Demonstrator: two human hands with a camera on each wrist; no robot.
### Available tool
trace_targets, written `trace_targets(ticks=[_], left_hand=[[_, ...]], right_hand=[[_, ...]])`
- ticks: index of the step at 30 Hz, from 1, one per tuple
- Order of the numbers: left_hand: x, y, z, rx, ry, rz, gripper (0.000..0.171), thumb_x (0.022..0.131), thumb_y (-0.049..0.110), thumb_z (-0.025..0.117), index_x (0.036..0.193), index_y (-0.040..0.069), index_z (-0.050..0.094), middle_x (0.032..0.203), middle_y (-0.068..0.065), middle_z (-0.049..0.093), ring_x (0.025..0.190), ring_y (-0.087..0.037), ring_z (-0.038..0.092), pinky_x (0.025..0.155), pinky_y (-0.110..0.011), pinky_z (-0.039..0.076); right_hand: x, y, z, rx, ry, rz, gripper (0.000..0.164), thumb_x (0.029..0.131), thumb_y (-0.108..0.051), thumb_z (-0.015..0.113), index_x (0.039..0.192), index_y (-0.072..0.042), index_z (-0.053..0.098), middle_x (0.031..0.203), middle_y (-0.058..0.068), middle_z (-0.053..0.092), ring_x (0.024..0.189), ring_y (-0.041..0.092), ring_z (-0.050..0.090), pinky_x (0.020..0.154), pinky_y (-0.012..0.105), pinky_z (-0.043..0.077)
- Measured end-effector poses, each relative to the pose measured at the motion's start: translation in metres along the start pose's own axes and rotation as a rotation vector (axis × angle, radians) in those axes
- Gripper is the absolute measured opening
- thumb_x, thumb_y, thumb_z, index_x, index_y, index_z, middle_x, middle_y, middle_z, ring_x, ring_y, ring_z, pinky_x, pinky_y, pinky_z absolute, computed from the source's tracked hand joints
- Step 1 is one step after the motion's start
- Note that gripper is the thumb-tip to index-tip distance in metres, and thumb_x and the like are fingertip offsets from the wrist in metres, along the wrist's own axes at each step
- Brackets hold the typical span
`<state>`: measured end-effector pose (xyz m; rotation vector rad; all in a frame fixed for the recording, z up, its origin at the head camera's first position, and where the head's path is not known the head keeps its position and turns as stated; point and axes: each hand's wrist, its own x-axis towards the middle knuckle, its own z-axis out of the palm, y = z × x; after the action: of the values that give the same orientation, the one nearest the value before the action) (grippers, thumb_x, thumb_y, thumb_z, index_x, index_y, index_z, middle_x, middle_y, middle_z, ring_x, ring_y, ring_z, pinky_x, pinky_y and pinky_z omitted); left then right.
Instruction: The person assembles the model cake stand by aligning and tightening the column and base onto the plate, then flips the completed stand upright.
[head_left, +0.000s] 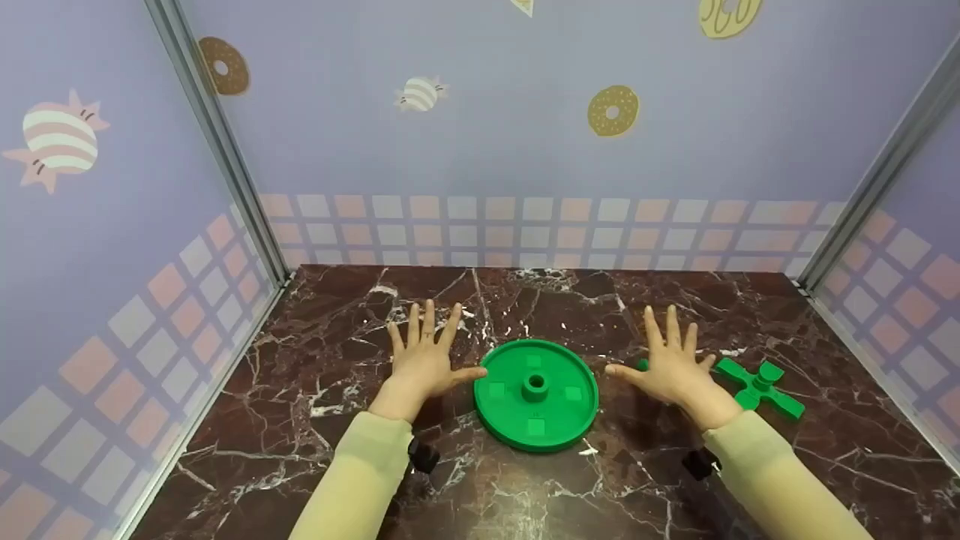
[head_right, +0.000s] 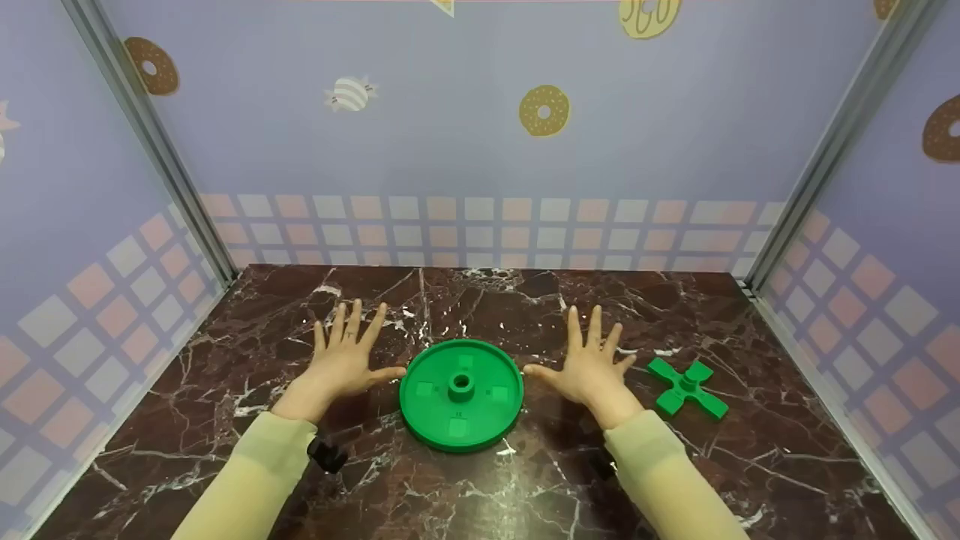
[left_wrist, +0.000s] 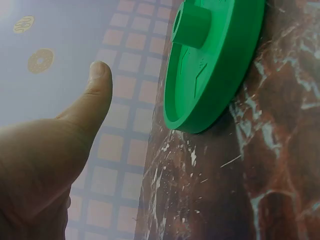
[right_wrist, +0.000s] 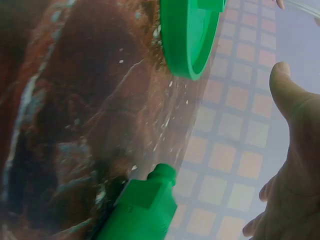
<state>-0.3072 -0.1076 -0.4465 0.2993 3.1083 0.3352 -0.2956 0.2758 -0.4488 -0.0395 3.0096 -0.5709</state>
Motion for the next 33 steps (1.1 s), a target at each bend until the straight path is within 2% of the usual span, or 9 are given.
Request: trace_targets(ticks=[6,14,19,23,27,33], left_hand=[[-0.002,-0.001,0.009,-0.05,-0.002,0.04,0.115,0.085,0.075,0.064,0.167,0.032,-0.004,0.173,-0.016,-0.013,0.16,-0.039,-0.015,0.126,-0.071,-0.005],[-0.006,-0.002,0.023,-0.147,0.018,0.123,0.114,0.084,0.071,0.07,0.168,0.031,0.003,0.174,-0.014,-0.011,0.161,-0.039,-0.011,0.127,-0.069,-0.001],[-0.009,-0.002,0.033,-0.191,0.017,0.163,0.114,0.084,0.068,0.072,0.168,0.031,0.003,0.175,-0.013,-0.007,0.162,-0.039,-0.008,0.128,-0.068,0.002],[-0.012,-0.002,0.04,-0.238,-0.004,0.195,0.114,0.084,0.068,0.072,0.168,0.028,0.006,0.175,-0.012,-0.006,0.162,-0.039,-0.005,0.129,-0.066,0.006],[-0.015,-0.002,0.044,-0.299,-0.027,0.217,0.113,0.084,0.066,0.073,0.168,0.026,0.01,0.175,-0.013,-0.002,0.162,-0.039,-0.001,0.129,-0.065,0.007],[-0.017,-0.003,0.053,-0.372,-0.066,0.231,0.111,0.084,0.062,0.075,0.168,0.023,0.014,0.174,-0.019,0.007,0.161,-0.043,0.003,0.128,-0.067,0.01]], right_hand=[[-0.003,0.015,0.002,0.041,0.009,-0.008,0.126,0.084,-0.084,0.056,0.166,-0.019,-0.013,0.169,0.022,-0.025,0.151,0.061,-0.017,0.103,0.093,0.0],[-0.008,0.038,0.007,0.122,0.089,-0.073,0.116,0.091,-0.072,0.061,0.167,-0.016,-0.006,0.17,0.029,-0.01,0.149,0.068,-0.002,0.108,0.089,0.01],[-0.01,0.052,0.01,0.222,0.147,-0.101,0.112,0.092,-0.06,0.069,0.167,-0.012,0.0,0.17,0.031,-0.001,0.149,0.067,0.002,0.111,0.086,0.013],[-0.012,0.064,0.014,0.306,0.17,-0.139,0.113,0.09,-0.048,0.078,0.167,-0.008,0.006,0.169,0.033,0.007,0.151,0.062,0.009,0.114,0.083,0.016],[-0.013,0.073,0.017,0.376,0.162,-0.144,0.111,0.088,-0.04,0.082,0.166,-0.004,0.011,0.167,0.033,0.017,0.151,0.059,0.018,0.114,0.079,0.024],[-0.017,0.084,0.02,0.448,0.119,-0.083,0.106,0.088,-0.037,0.083,0.165,-0.005,0.018,0.164,0.035,0.023,0.147,0.06,0.025,0.11,0.078,0.034]])
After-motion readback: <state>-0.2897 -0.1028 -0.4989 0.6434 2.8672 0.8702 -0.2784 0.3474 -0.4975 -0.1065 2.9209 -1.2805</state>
